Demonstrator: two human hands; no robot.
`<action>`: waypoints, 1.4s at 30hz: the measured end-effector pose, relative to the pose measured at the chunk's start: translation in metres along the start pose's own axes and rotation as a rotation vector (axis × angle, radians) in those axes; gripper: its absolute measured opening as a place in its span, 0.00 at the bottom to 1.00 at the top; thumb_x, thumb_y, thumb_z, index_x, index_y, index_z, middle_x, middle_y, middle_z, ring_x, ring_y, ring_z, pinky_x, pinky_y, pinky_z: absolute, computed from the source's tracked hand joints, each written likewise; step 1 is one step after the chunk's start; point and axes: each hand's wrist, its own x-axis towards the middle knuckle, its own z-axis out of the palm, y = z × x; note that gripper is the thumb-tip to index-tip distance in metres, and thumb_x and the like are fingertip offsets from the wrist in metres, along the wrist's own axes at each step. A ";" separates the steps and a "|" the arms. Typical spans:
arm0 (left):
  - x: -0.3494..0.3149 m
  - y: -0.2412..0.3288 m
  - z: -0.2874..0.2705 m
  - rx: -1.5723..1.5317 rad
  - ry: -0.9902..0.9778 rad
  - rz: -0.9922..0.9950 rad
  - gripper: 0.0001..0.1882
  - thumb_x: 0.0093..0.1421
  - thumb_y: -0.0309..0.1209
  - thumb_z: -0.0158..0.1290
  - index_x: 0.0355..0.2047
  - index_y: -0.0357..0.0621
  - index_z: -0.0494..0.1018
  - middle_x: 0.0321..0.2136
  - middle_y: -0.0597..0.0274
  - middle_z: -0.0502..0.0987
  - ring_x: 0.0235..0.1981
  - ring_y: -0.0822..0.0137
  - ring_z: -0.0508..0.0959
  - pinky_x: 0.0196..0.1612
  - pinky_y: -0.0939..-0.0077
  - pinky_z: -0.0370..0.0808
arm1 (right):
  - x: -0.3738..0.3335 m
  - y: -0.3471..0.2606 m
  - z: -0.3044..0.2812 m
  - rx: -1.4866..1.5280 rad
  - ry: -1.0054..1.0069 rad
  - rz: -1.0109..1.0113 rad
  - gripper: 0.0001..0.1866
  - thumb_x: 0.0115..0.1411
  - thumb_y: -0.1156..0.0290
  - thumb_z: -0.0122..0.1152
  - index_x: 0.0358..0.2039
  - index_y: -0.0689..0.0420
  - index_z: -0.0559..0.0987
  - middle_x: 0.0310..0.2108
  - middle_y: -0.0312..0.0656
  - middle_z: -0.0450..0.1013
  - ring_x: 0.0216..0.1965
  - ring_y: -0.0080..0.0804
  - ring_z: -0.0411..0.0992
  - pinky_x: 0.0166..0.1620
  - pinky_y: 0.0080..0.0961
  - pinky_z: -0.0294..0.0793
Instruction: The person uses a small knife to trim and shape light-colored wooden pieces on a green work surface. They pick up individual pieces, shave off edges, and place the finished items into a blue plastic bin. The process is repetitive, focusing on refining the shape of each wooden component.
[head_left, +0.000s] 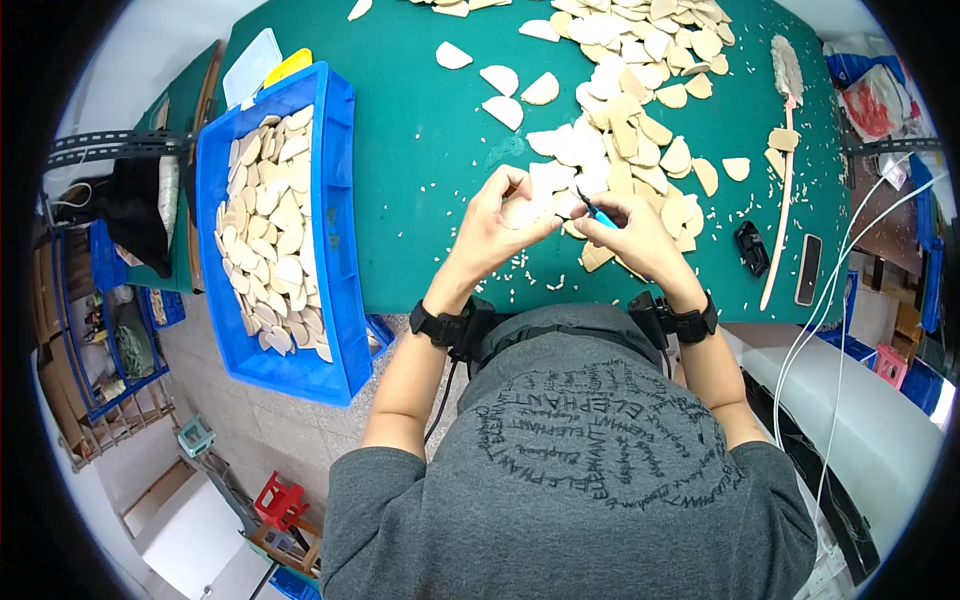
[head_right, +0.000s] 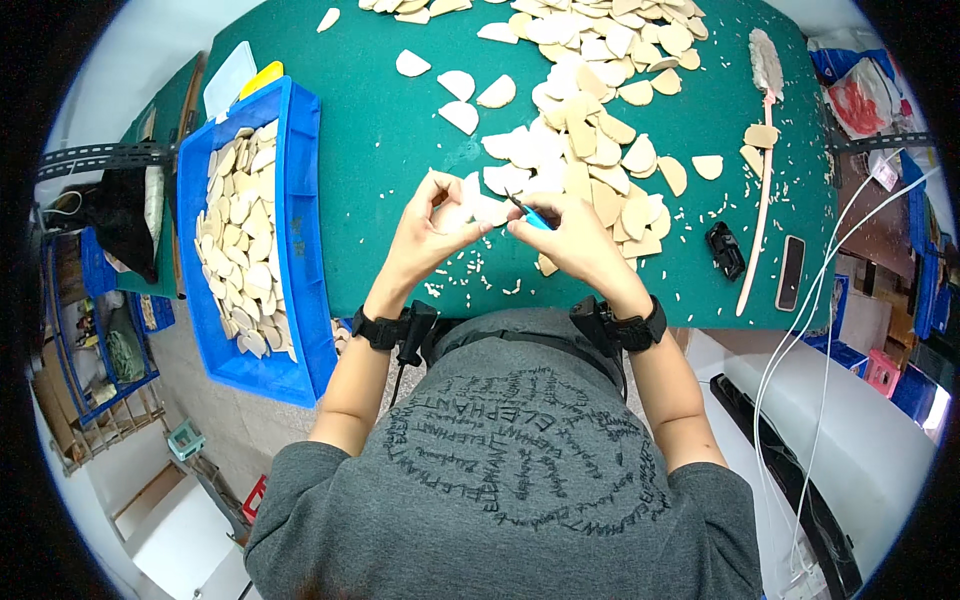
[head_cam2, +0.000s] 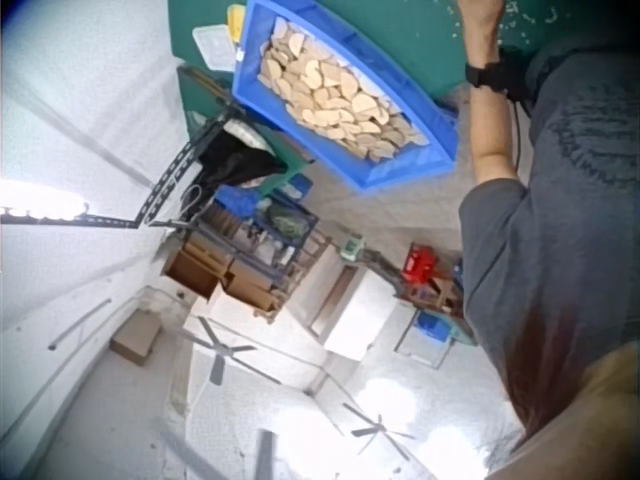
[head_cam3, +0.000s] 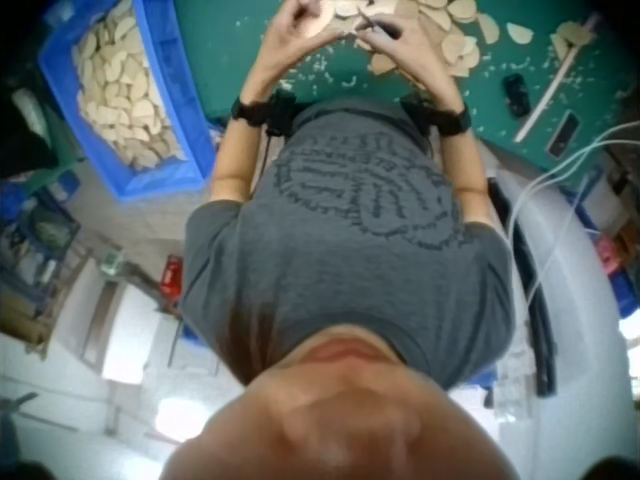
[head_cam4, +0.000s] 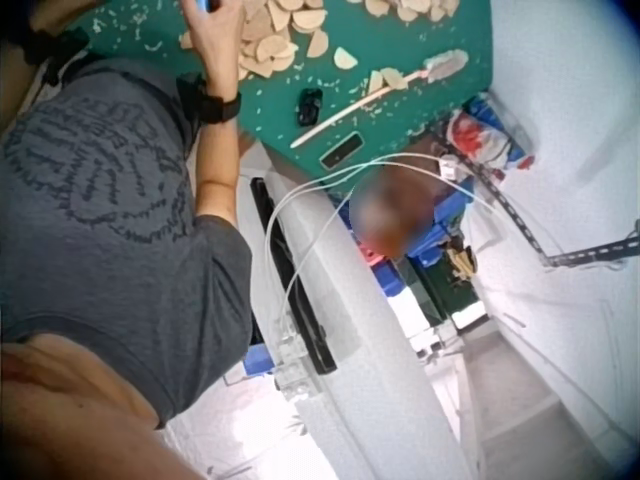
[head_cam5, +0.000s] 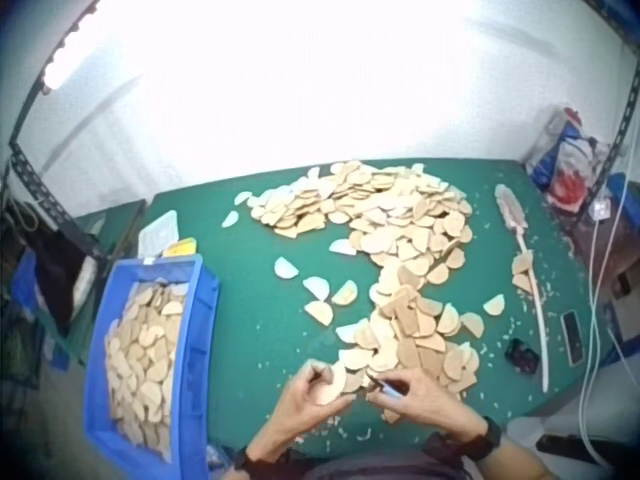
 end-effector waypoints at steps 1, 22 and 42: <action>-0.002 0.006 0.000 -0.006 -0.002 0.026 0.21 0.46 0.29 0.67 0.33 0.44 0.64 0.33 0.66 0.70 0.37 0.75 0.70 0.41 0.82 0.68 | -0.001 -0.004 0.001 0.015 -0.007 -0.003 0.14 0.53 0.66 0.61 0.35 0.62 0.79 0.25 0.34 0.73 0.27 0.17 0.65 0.32 0.18 0.66; -0.013 0.046 0.005 0.533 0.053 0.445 0.19 0.41 0.24 0.65 0.32 0.41 0.68 0.35 0.57 0.71 0.35 0.56 0.73 0.37 0.67 0.72 | -0.013 -0.020 -0.001 -0.062 -0.014 -0.084 0.14 0.53 0.67 0.61 0.37 0.64 0.79 0.29 0.37 0.74 0.29 0.20 0.67 0.35 0.20 0.68; -0.015 0.040 0.001 0.567 0.095 0.416 0.19 0.42 0.26 0.65 0.33 0.41 0.68 0.36 0.56 0.72 0.37 0.55 0.73 0.39 0.67 0.72 | -0.007 -0.014 0.004 -0.055 0.106 -0.115 0.09 0.55 0.71 0.61 0.33 0.63 0.79 0.22 0.30 0.71 0.24 0.13 0.64 0.28 0.13 0.63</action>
